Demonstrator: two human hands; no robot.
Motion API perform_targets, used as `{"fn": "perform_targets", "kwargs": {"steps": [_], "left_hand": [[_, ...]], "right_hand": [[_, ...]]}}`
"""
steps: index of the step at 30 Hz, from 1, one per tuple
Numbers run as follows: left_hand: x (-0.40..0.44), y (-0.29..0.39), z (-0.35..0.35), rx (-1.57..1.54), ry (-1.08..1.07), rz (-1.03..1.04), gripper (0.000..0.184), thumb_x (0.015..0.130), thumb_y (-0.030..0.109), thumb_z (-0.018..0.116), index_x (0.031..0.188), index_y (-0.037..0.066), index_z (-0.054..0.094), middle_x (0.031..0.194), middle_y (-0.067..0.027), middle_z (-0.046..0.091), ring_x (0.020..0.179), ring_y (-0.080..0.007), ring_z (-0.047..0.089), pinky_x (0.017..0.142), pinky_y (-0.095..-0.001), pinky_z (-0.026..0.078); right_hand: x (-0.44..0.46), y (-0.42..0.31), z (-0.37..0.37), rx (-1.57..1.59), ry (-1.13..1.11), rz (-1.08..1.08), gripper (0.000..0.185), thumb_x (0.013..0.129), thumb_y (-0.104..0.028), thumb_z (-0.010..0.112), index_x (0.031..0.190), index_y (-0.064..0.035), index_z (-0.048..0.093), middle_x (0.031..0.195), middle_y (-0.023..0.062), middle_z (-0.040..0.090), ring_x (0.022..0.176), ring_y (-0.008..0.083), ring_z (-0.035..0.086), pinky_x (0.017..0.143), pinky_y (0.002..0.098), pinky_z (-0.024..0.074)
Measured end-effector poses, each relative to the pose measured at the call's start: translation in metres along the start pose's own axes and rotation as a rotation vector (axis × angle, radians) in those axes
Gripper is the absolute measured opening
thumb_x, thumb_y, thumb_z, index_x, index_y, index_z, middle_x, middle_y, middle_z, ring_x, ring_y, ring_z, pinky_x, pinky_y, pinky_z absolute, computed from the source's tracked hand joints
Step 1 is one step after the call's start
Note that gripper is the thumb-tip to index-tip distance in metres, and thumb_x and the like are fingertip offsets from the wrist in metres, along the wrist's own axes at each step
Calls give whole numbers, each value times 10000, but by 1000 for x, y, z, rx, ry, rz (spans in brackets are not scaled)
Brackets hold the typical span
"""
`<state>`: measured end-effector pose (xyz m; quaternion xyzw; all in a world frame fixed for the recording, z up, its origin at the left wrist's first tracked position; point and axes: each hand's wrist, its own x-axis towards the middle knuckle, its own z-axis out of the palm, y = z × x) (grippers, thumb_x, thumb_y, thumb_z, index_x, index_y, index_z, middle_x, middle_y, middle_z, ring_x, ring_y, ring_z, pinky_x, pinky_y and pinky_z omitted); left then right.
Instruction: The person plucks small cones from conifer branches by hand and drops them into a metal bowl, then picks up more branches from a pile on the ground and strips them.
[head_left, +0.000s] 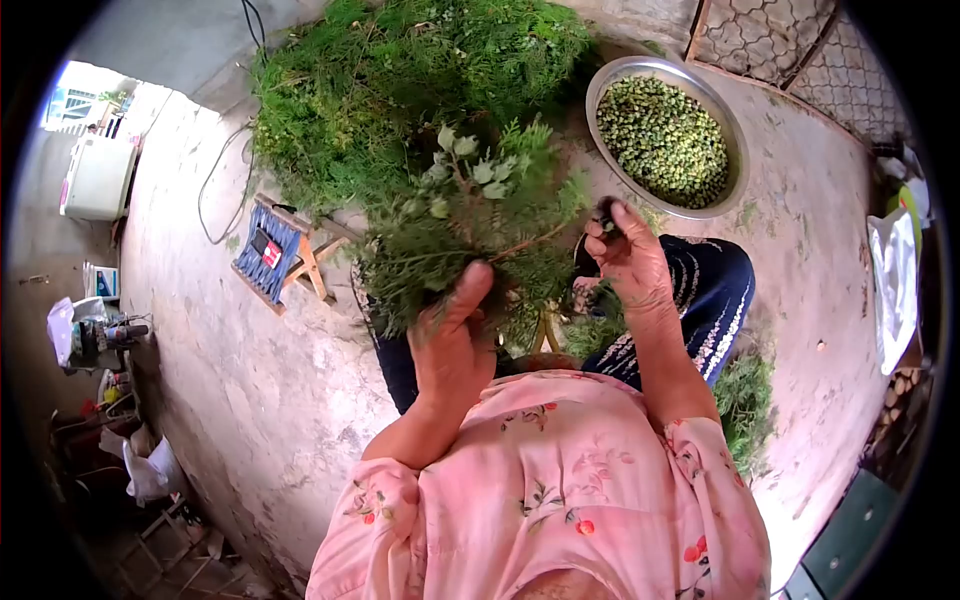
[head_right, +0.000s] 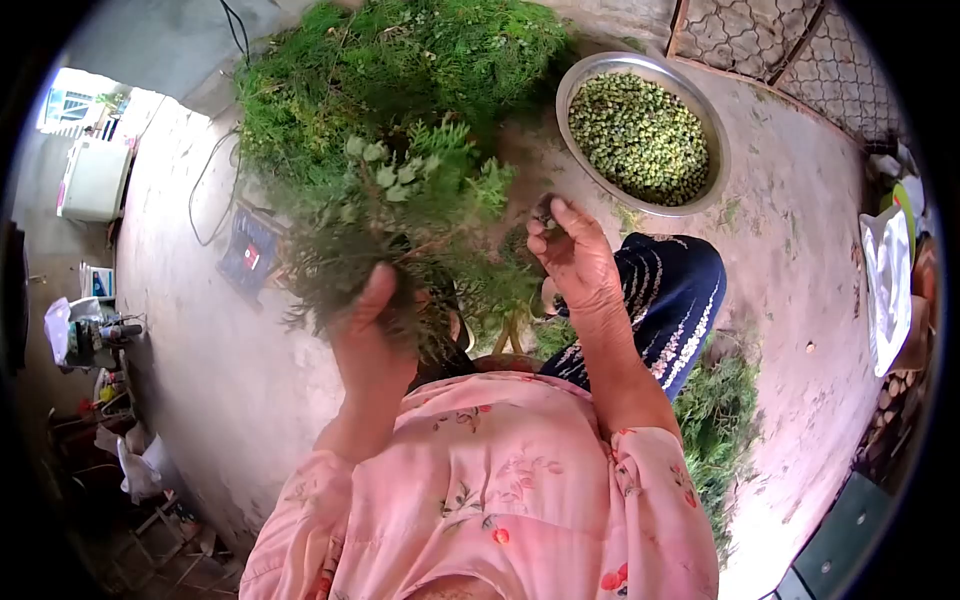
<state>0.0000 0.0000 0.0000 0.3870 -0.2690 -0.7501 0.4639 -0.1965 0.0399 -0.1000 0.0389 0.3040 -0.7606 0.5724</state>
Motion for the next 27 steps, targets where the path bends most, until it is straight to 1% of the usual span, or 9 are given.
{"fn": "perform_targets", "kwargs": {"steps": [6,9,15,17,19,21,23,25,27], "left_hand": [[19,-4,2,-213,50,-392,132,801,142,576,889,49,547,723,-65,582,595,-188,557,528,-308,477],[24,-3,4,-338,45,-414,147,807,180,573,870,49,545,699,-75,571,551,-177,527,493,-301,444],[34,-11,-10,-280,69,-440,167,821,226,553,864,65,547,649,-49,527,492,-149,445,444,-269,355],[34,-13,-6,-275,209,-438,173,823,237,549,877,73,557,658,-42,533,499,-151,456,440,-282,359],[36,-18,-15,-320,113,-468,173,826,237,543,885,75,563,669,-43,545,515,-159,477,442,-292,371],[36,-21,-21,-365,21,-495,174,830,237,537,893,77,568,681,-44,557,530,-167,498,445,-302,383],[34,-21,-23,-426,-54,-512,201,805,133,568,962,8,561,871,-110,617,694,-215,604,595,-322,512],[30,-18,-13,-348,22,-497,171,814,168,558,924,37,567,798,-87,605,653,-204,584,555,-323,482],[30,-17,-12,-273,101,-480,152,824,203,548,886,67,573,725,-63,593,613,-193,564,514,-325,452]], "right_hand": [[-20,-12,47,-142,-28,-92,156,797,-84,592,938,-21,570,754,30,533,566,130,458,429,215,303],[-20,-10,42,-251,-129,-10,146,795,-95,597,917,-20,574,738,31,535,518,127,443,414,216,287],[-41,-16,60,-260,-222,-189,122,779,-42,605,892,3,604,760,17,553,506,106,447,420,204,301],[-47,-13,73,-926,-145,-522,185,718,10,641,901,4,618,760,24,558,544,109,469,472,197,352],[-36,-3,70,-1211,-270,-901,284,632,58,671,907,8,623,747,58,549,653,120,504,557,208,414],[-30,8,67,-1282,-237,-903,258,646,99,642,887,10,622,754,62,549,678,117,506,601,217,434],[-21,13,58,-1278,-253,-866,210,658,67,654,861,21,623,760,52,557,675,109,498,599,211,417],[-14,15,52,-1274,-269,-830,169,671,35,665,835,33,625,766,42,565,672,100,491,598,205,400],[-12,16,50,-1014,-252,-873,227,683,152,580,853,9,623,774,50,551,663,103,493,565,223,453]]}}
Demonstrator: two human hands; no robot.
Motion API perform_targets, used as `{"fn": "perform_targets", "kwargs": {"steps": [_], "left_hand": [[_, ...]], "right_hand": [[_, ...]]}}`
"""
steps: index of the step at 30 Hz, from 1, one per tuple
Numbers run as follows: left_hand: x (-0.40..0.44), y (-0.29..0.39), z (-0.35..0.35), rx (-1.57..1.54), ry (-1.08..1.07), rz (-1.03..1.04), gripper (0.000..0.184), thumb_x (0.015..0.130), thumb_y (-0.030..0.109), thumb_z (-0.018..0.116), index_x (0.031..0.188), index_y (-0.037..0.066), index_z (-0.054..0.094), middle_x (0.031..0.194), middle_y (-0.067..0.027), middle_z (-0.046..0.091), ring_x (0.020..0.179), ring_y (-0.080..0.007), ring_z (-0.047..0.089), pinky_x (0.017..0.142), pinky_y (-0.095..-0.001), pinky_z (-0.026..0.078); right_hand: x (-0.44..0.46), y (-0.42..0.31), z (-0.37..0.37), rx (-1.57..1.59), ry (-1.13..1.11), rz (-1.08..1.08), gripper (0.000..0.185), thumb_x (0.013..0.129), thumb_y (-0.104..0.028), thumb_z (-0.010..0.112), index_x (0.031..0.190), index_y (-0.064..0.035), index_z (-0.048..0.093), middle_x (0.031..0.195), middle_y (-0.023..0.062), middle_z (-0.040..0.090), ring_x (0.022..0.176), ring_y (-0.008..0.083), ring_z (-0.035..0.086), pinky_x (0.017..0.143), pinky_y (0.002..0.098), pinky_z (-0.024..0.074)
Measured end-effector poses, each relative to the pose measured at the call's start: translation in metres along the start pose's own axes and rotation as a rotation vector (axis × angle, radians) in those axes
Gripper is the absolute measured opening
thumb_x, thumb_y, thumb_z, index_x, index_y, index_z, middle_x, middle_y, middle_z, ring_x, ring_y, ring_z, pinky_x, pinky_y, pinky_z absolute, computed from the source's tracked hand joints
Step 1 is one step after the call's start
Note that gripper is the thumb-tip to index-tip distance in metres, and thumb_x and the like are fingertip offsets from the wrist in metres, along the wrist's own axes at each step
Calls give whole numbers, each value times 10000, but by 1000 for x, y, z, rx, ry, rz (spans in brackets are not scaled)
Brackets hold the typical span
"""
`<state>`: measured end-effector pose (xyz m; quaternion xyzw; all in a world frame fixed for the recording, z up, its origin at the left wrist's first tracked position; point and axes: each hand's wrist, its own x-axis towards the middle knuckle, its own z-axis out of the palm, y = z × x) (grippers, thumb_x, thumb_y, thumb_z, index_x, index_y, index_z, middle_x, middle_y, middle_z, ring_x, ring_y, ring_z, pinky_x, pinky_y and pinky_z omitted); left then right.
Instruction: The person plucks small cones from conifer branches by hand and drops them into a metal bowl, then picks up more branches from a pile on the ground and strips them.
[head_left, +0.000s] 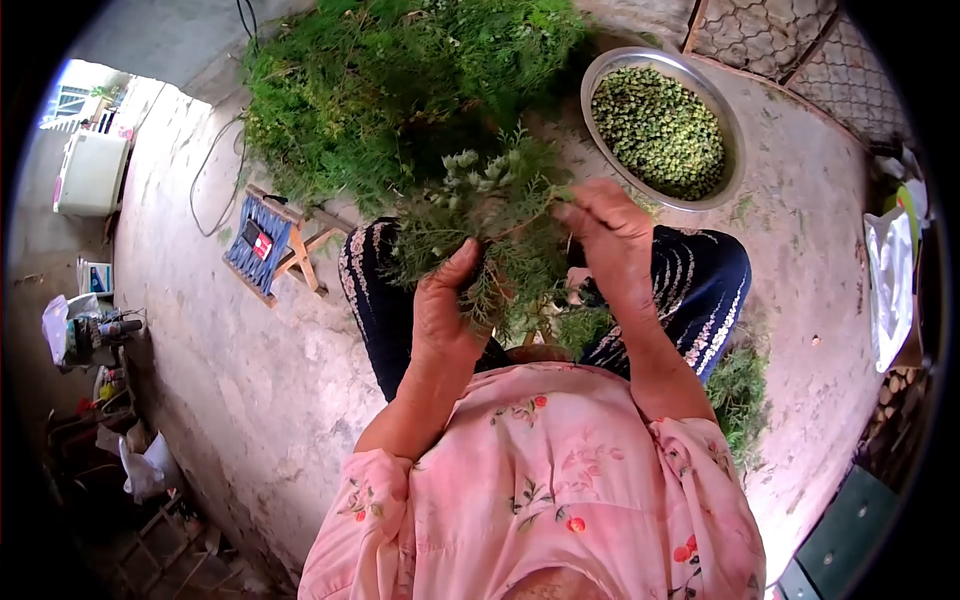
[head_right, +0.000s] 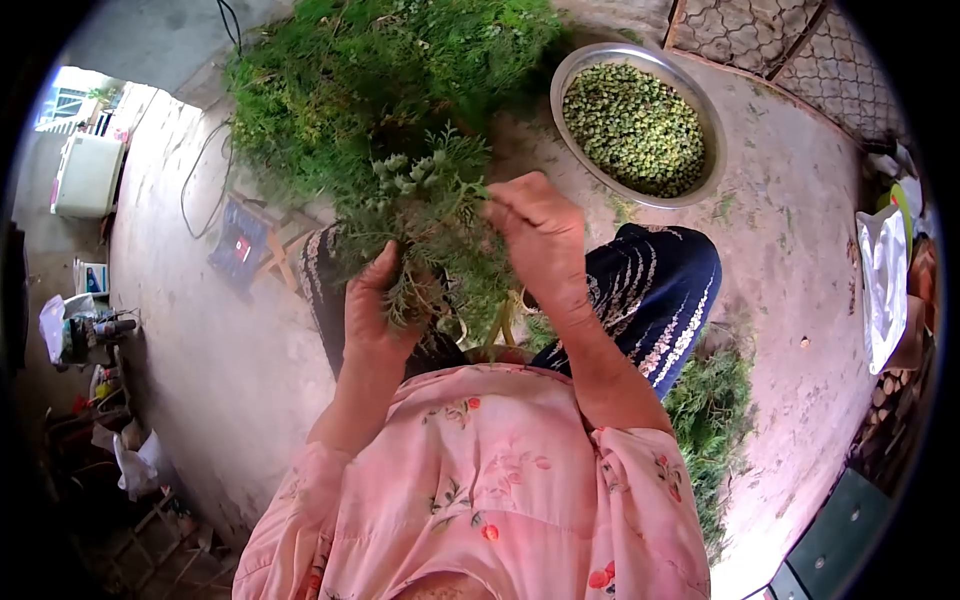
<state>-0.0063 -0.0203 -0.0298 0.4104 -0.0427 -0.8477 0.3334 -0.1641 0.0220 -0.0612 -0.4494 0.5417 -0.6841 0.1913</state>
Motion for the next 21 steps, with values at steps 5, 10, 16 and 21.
{"fn": "perform_targets", "kwargs": {"steps": [5,10,16,21], "left_hand": [[-8,1,17,26,86,164,111,789,147,603,858,65,574,777,-41,598,608,-162,532,565,-284,444],[15,7,-6,-39,41,297,79,757,62,649,785,63,576,751,-21,557,653,-112,492,549,-228,431],[20,9,-8,-129,47,351,89,761,77,649,799,46,575,752,-22,550,651,-124,485,567,-232,443],[21,4,-9,-46,35,380,143,789,92,620,895,44,537,794,-29,537,656,-139,485,580,-253,437]], "right_hand": [[9,3,-36,356,224,624,110,801,-60,554,873,19,580,748,30,534,574,87,437,487,203,326],[-2,4,-32,853,142,781,215,767,-77,550,968,-11,517,848,97,537,690,187,487,520,246,358],[-23,5,-17,772,-35,892,205,790,-119,597,946,4,548,674,38,511,511,108,432,398,191,296],[-20,-18,6,493,-42,775,233,740,-148,680,904,2,610,603,-29,511,432,37,405,376,164,280]]}}
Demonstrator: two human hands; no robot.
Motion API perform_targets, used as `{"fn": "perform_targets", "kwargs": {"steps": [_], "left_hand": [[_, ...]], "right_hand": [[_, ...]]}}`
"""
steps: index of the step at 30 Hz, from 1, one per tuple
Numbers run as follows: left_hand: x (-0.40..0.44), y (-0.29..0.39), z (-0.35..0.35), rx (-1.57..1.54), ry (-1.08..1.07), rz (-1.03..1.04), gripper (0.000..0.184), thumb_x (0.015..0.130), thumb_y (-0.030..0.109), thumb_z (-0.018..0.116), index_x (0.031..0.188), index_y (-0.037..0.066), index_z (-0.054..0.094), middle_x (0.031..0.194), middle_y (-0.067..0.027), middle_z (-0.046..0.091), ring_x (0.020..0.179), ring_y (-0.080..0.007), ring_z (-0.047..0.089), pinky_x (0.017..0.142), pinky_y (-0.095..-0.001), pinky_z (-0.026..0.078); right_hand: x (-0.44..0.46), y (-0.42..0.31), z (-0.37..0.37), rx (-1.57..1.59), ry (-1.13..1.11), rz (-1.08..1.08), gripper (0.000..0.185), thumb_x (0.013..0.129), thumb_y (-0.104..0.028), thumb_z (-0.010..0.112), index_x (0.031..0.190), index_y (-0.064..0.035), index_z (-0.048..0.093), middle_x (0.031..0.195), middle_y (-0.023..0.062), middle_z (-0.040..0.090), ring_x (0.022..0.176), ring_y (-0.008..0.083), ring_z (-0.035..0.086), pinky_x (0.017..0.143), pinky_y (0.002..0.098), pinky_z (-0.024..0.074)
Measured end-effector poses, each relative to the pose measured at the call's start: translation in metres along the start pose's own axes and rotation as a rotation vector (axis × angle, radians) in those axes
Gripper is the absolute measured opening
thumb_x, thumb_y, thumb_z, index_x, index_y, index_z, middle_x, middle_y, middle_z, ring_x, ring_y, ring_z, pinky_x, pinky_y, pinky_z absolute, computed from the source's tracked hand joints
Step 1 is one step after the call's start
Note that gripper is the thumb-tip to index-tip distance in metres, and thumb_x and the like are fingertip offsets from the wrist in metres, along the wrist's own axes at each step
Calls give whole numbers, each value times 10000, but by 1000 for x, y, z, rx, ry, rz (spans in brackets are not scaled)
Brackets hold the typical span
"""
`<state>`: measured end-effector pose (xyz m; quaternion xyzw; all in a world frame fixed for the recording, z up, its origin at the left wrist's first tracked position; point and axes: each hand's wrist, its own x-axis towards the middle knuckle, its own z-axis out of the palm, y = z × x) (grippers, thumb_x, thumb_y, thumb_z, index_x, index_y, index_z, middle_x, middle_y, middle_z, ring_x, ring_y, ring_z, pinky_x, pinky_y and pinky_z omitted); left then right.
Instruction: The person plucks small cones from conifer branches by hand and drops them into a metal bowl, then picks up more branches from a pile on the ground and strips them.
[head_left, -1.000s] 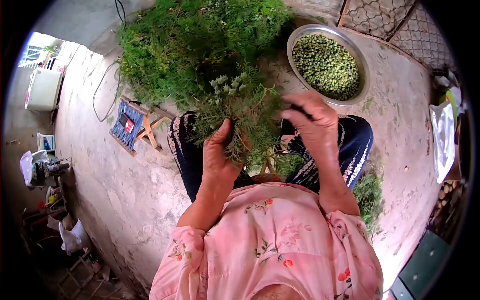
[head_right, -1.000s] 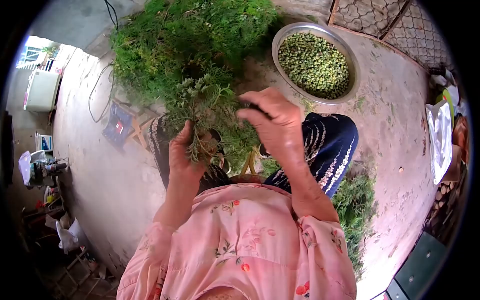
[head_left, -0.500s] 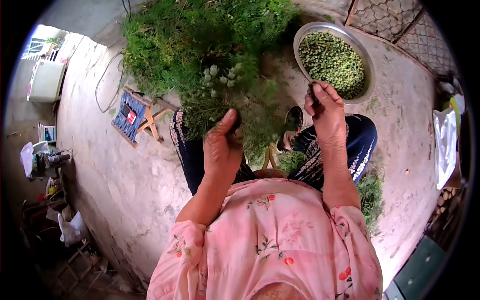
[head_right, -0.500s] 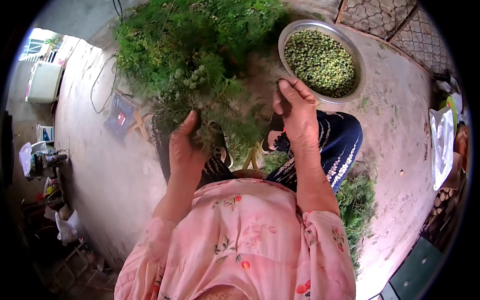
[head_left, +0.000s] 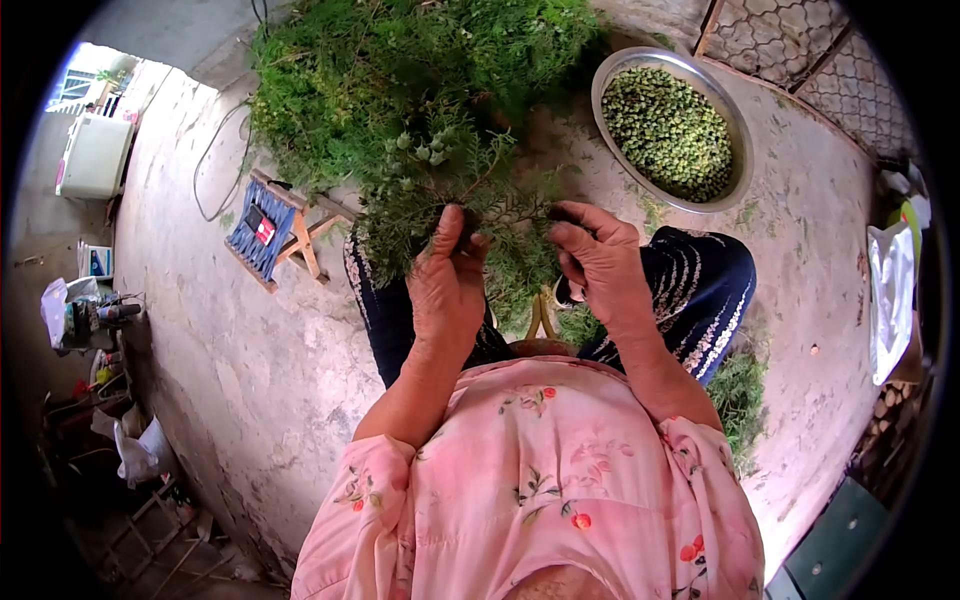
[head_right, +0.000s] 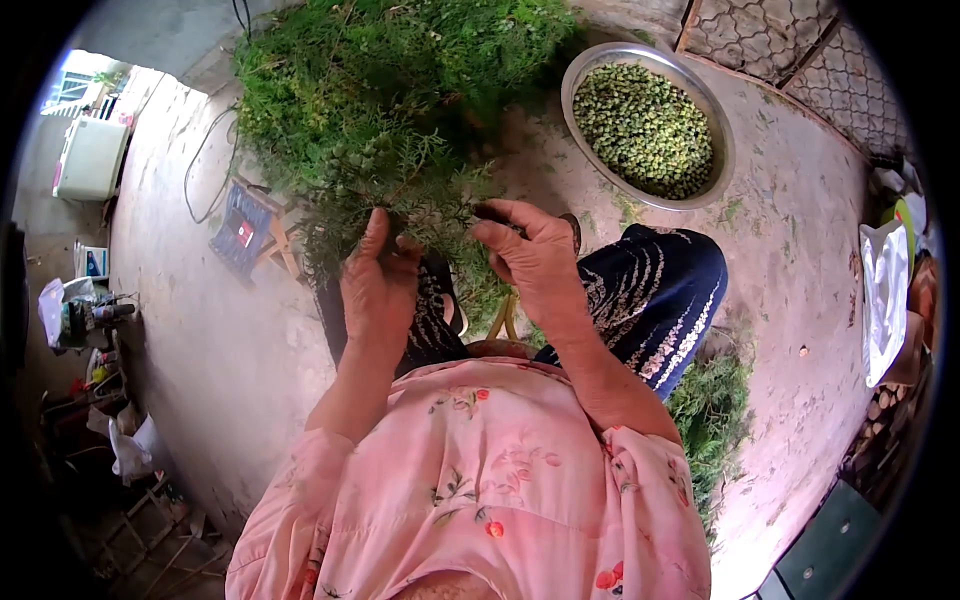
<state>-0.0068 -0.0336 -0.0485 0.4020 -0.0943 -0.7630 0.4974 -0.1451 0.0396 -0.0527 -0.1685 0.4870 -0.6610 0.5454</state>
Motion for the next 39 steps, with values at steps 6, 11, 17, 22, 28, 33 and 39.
{"fn": "perform_targets", "kwargs": {"steps": [6,11,17,22,28,33,39], "left_hand": [[-1,-7,-13,132,-9,17,154,756,94,657,895,77,592,848,-20,584,715,-140,534,586,-246,439],[2,-13,-31,669,43,321,173,746,99,665,906,111,599,860,1,589,699,-129,528,576,-247,430],[-10,-3,-3,430,95,207,107,747,80,657,799,84,563,738,-11,556,544,-122,487,463,-229,387],[-14,-7,-9,620,-9,126,122,746,89,657,810,65,556,682,-5,544,488,-112,461,440,-228,355],[-17,-9,-9,761,-82,85,98,735,121,643,745,56,570,593,1,524,476,-89,445,433,-241,332],[-13,-8,-7,878,-113,91,90,715,124,629,742,47,593,571,5,529,447,-73,422,410,-224,317],[-10,-8,-4,598,-89,-51,121,732,69,646,849,52,617,765,-2,610,633,-75,541,497,-197,407]], "right_hand": [[10,12,7,48,111,10,166,771,-113,642,878,8,603,586,-20,500,421,44,399,363,175,273],[26,42,-39,345,386,179,134,814,-119,572,889,-9,558,649,22,480,486,95,433,381,219,286],[62,33,-117,612,488,79,89,832,-83,493,875,-6,500,791,104,537,684,212,534,557,304,494],[96,-66,-150,570,427,-235,626,913,-302,354,1350,-35,-4,1375,235,71,1256,451,94,1011,513,237],[106,-97,-200,528,353,-497,403,917,-245,363,1197,41,320,1257,229,324,1145,403,340,982,546,287],[86,-76,-175,551,413,-354,230,888,-126,444,1068,17,444,1021,183,505,883,284,537,797,410,486],[29,-40,-49,-72,116,-224,173,826,-45,532,982,20,567,760,77,601,625,140,565,567,242,476]]}}
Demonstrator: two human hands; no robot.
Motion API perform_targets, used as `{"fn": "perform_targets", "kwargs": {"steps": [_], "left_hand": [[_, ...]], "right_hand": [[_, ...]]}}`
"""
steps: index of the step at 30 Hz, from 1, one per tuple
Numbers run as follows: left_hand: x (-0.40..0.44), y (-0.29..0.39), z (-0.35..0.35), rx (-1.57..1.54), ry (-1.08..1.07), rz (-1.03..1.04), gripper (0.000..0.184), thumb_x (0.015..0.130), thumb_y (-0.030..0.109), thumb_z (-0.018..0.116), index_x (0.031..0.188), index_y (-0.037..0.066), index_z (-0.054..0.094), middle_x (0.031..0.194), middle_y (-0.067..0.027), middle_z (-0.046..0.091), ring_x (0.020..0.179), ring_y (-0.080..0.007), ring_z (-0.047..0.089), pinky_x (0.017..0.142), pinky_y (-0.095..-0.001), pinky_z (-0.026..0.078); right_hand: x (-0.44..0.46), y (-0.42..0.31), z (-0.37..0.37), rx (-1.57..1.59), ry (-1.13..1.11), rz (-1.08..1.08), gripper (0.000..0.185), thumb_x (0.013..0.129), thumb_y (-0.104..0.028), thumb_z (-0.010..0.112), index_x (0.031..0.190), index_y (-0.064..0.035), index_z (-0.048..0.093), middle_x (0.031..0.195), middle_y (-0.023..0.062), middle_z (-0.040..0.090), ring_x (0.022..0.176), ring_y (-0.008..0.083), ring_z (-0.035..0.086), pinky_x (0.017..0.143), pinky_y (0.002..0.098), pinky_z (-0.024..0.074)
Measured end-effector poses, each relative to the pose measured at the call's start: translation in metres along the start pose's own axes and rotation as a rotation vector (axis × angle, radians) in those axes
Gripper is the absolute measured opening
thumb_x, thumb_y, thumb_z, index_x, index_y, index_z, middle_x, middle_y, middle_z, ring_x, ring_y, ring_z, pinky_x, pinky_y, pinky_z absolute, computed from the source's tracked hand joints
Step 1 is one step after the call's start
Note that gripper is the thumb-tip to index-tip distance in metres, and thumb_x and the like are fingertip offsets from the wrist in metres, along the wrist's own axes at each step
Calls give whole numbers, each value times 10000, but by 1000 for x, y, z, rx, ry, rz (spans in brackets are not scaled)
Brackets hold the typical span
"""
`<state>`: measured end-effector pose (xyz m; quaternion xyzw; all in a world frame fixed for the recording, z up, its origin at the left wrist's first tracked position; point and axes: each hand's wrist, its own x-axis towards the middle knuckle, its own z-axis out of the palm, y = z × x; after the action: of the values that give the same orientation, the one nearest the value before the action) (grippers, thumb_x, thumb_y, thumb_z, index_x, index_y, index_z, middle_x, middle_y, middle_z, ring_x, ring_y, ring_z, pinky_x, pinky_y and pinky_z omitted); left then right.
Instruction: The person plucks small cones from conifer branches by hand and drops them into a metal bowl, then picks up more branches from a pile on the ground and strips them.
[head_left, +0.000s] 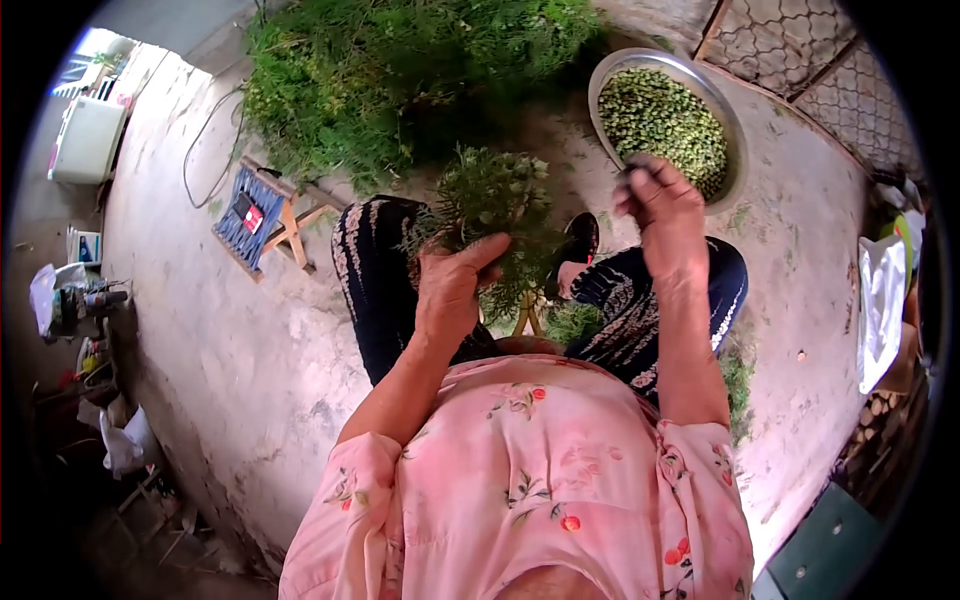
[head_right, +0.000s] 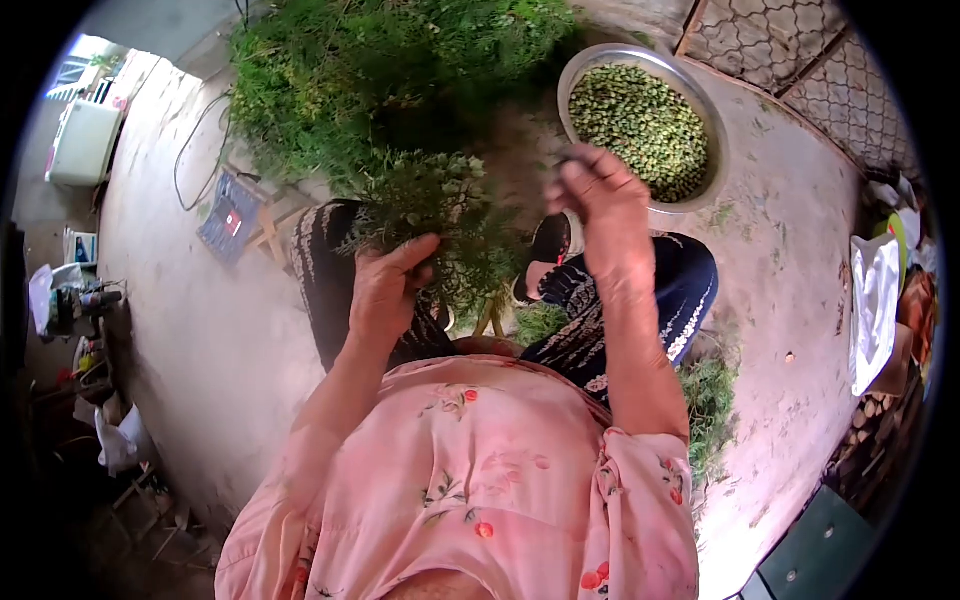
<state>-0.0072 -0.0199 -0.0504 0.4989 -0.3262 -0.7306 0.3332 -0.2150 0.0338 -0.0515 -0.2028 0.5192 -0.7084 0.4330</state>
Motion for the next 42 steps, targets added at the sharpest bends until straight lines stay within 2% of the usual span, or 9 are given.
{"fn": "perform_targets", "kwargs": {"steps": [2,7,10,12,18,27,32,38,42], "left_hand": [[2,-1,-1,-35,17,-62,154,737,49,640,889,62,615,797,-7,617,704,-82,555,509,-186,408],[3,-1,-6,-87,-124,13,157,723,38,644,874,64,610,780,1,608,607,-68,537,466,-174,370],[3,-3,-7,0,-96,52,156,713,31,646,863,52,609,774,3,605,577,-55,517,458,-174,360],[1,-3,-5,-35,-93,58,151,713,31,643,862,38,616,760,11,601,598,-41,508,488,-172,369],[0,-4,-7,101,-126,161,153,727,20,628,880,6,618,781,7,610,668,-39,513,592,-191,417],[2,-9,-11,186,-166,267,117,756,24,592,863,0,634,737,22,605,665,-30,489,600,-193,424],[1,-10,-9,252,-187,371,103,745,10,583,836,-3,630,702,41,592,646,-15,461,572,-189,410],[5,-16,-14,226,-217,298,126,734,-25,577,835,9,644,787,11,625,712,-42,533,645,-211,438],[0,-7,-8,237,-223,346,107,752,0,569,841,0,628,726,25,605,636,-43,494,590,-211,423]], "right_hand": [[-16,9,21,-48,-70,40,151,807,-19,550,950,13,584,731,57,596,592,113,557,536,225,464],[-36,20,55,-377,-285,-110,116,789,-21,578,901,-2,602,776,11,570,621,70,530,543,187,420],[-37,26,66,-401,-374,-289,139,768,5,582,906,2,601,772,37,550,648,111,528,571,210,416],[-35,29,70,-621,-362,-477,172,737,24,591,905,-12,606,758,77,536,667,185,536,595,249,423],[-35,32,73,-732,-365,-578,245,692,33,611,927,-36,606,762,102,513,689,248,531,614,285,429],[-34,30,69,-880,-411,-516,256,699,-6,612,953,-36,599,757,115,535,693,293,542,614,311,443],[-32,32,67,-789,-418,-502,224,695,-29,625,916,-26,588,771,133,560,711,302,552,620,319,443],[-32,30,66,-716,-436,-394,192,696,-16,616,878,-12,553,796,145,567,718,306,557,622,311,443],[-30,36,64,-724,-450,-399,173,713,-16,604,869,-1,531,755,151,559,689,293,558,620,316,442]]}}
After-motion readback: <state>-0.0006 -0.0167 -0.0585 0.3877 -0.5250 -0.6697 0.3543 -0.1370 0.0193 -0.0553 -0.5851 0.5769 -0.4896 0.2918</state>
